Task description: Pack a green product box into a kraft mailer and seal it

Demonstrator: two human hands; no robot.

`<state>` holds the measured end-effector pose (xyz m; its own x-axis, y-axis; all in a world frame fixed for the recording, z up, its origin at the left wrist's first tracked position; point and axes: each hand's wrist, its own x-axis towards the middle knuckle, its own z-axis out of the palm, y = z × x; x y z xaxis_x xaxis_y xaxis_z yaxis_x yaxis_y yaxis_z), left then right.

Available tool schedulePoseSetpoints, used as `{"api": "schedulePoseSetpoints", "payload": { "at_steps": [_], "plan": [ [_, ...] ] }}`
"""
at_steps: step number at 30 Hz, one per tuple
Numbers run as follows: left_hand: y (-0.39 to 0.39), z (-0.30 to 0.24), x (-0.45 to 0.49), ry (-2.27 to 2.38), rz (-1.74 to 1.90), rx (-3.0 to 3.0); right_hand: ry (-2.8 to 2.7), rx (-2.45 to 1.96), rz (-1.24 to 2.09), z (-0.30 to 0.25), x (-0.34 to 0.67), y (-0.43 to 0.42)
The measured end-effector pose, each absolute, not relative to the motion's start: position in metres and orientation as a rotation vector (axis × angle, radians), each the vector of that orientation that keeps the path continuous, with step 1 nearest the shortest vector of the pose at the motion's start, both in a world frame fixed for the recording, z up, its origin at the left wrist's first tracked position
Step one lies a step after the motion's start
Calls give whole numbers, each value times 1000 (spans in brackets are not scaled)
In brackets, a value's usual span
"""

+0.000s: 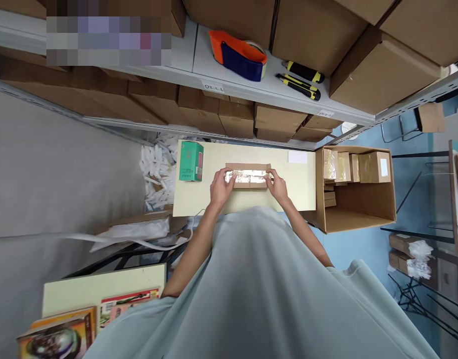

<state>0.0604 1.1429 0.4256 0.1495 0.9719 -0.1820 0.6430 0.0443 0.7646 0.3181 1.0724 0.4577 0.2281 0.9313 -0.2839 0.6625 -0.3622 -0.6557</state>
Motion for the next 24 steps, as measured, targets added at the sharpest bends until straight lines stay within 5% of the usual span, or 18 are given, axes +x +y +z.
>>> {"api": "schedulePoseSetpoints", "payload": {
  "at_steps": [24],
  "plan": [
    [1140, 415, 81, 1497, 370, 1672, -1496, -2377, 925, 458, 328, 1064]
  ]
}}
